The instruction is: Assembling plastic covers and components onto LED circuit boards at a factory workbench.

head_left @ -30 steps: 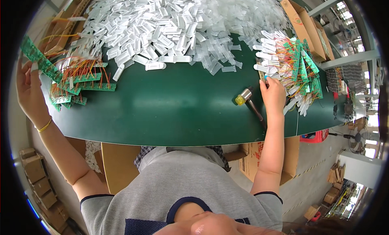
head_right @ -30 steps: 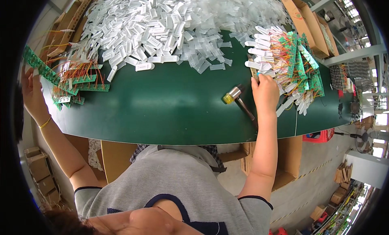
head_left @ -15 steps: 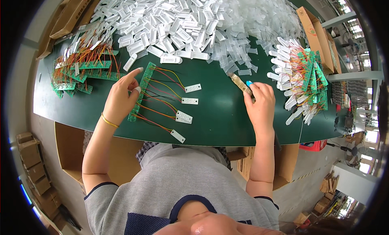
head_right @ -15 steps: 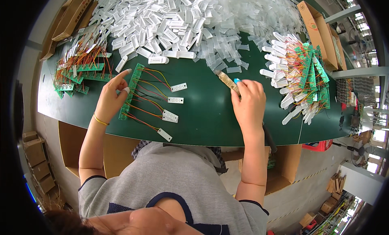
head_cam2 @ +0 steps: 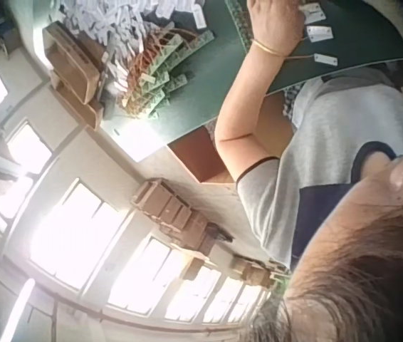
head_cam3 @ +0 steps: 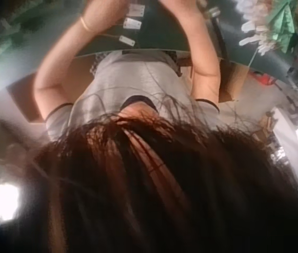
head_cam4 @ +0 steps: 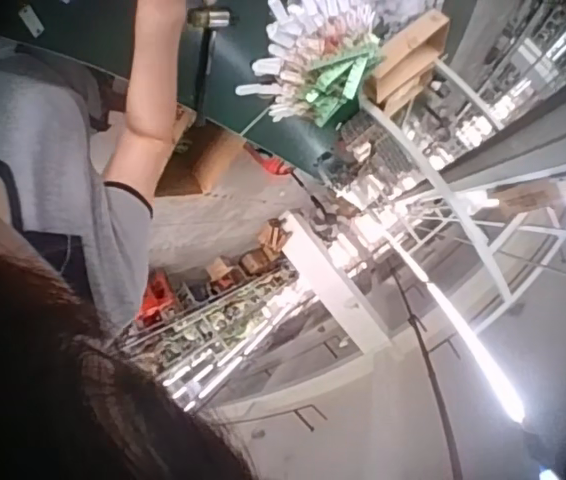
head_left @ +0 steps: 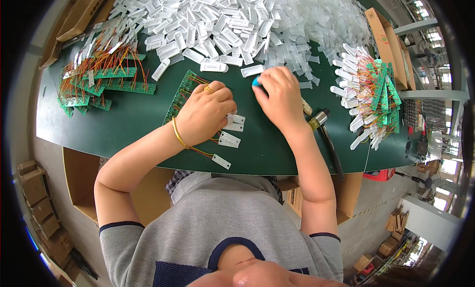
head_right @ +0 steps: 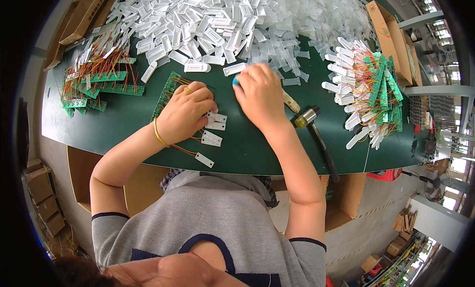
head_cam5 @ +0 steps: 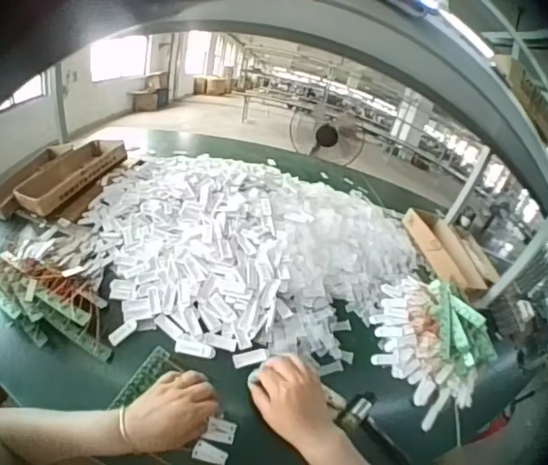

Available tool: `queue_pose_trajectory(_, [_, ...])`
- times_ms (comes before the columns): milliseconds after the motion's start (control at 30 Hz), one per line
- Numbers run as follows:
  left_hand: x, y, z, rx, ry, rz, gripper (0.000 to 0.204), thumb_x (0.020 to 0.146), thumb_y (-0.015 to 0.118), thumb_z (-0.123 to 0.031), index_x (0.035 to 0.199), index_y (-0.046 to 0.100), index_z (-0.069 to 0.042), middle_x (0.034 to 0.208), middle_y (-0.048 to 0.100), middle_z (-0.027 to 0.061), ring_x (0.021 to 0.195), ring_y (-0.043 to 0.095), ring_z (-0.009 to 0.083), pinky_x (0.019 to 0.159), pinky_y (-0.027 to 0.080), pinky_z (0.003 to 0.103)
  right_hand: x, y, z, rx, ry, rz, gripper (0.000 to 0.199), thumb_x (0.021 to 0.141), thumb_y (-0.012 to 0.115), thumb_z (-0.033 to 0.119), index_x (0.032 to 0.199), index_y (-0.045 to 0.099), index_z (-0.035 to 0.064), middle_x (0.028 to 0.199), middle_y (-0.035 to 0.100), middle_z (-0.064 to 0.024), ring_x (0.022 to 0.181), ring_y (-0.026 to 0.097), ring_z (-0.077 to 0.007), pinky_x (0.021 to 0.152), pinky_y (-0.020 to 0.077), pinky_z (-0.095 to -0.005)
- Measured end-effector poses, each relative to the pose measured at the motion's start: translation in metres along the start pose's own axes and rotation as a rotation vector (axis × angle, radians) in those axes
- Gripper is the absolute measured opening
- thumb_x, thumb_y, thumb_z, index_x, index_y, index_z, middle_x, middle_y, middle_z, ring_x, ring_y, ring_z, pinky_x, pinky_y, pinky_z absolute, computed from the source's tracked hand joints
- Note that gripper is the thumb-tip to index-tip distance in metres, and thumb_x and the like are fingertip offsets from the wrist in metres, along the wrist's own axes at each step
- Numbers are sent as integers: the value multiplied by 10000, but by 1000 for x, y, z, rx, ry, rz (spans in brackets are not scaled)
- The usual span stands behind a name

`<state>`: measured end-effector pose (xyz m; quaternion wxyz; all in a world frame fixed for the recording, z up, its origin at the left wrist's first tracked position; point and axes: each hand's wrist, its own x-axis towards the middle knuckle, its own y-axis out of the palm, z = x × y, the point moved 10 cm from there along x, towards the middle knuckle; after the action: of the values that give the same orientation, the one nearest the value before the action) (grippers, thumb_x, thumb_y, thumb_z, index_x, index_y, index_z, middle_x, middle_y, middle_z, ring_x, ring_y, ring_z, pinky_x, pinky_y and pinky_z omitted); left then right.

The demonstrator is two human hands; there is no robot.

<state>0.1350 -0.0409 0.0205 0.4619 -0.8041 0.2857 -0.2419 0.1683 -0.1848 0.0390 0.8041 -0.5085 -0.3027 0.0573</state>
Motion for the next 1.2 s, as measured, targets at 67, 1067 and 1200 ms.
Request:
queue_pose_trajectory(67, [-7, 4, 0, -11, 16, 11, 310, 773, 803, -60, 1069, 762, -141, 1138, 691, 14, 1303, 598, 260, 1110, 454, 452, -24, 0, 7, 54, 0, 61, 179, 856, 864, 109, 990, 753, 67, 1082, 709, -41, 1112, 665, -268, 941, 538, -438])
queue_pose_trajectory(1067, [15, -10, -9, -40, 114, -92, 273, 778, 830, -96, 1040, 766, -138, 1041, 708, 9, 1103, 659, 256, 1111, 453, 477, -69, -3, 22, 447, 323, 14, 240, 901, 808, 1, 1107, 686, 20, 926, 695, -103, 876, 680, -298, 790, 551, -424])
queue_pose_trajectory(1200, [19, -3, -10, -22, 106, -49, 356, 763, 839, -96, 1112, 785, -145, 1122, 696, 1, 1142, 637, 247, 1082, 470, 467, -84, 2, 10, 531, 503, -6, 230, 902, 789, -21, 1105, 691, 23, 909, 687, -103, 886, 693, -302, 789, 557, -425])
